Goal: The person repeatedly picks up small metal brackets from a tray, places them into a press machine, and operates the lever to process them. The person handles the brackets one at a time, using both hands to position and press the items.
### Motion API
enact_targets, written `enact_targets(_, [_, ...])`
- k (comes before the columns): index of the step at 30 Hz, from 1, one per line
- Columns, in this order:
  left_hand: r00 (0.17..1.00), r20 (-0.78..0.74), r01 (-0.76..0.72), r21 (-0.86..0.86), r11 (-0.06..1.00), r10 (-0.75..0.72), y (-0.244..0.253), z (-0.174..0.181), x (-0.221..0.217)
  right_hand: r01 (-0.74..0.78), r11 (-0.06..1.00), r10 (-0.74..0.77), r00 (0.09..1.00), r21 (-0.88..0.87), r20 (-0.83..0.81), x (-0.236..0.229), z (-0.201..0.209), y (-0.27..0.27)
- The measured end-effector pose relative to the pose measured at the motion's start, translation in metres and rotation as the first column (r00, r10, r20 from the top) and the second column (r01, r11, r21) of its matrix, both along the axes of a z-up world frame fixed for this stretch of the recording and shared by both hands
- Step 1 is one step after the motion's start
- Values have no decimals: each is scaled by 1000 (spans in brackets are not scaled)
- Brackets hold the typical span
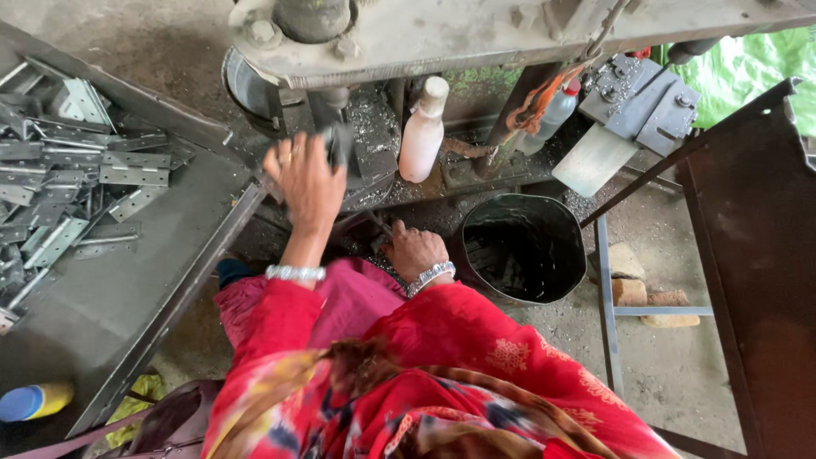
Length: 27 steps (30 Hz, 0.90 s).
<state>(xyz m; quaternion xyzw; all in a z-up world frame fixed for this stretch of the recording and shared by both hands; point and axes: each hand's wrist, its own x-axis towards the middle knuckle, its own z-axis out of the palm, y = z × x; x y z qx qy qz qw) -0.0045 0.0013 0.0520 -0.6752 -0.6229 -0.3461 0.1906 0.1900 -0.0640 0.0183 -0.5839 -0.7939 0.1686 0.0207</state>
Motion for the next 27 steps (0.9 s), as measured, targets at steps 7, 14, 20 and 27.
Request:
enact_targets(7, [990,44,-111,-338,934,134,30,-22,31,-29,999,31,997,28,-70,8,-17,8])
enact_targets(14, [992,-90,-107,-252,962,86,-11,-62,6,-20,999,19,1000,-38,-13,10,-36,12])
enact_targets(20, [986,-110,-151,-250,956,127,17,-72,2,-35,999,33,998,-37,-52,13,-24,14])
enact_targets(27, [962,-189,-255,-386,886,194,44,-71,7,16,999,-19,993,-30,-117,19,-65,5])
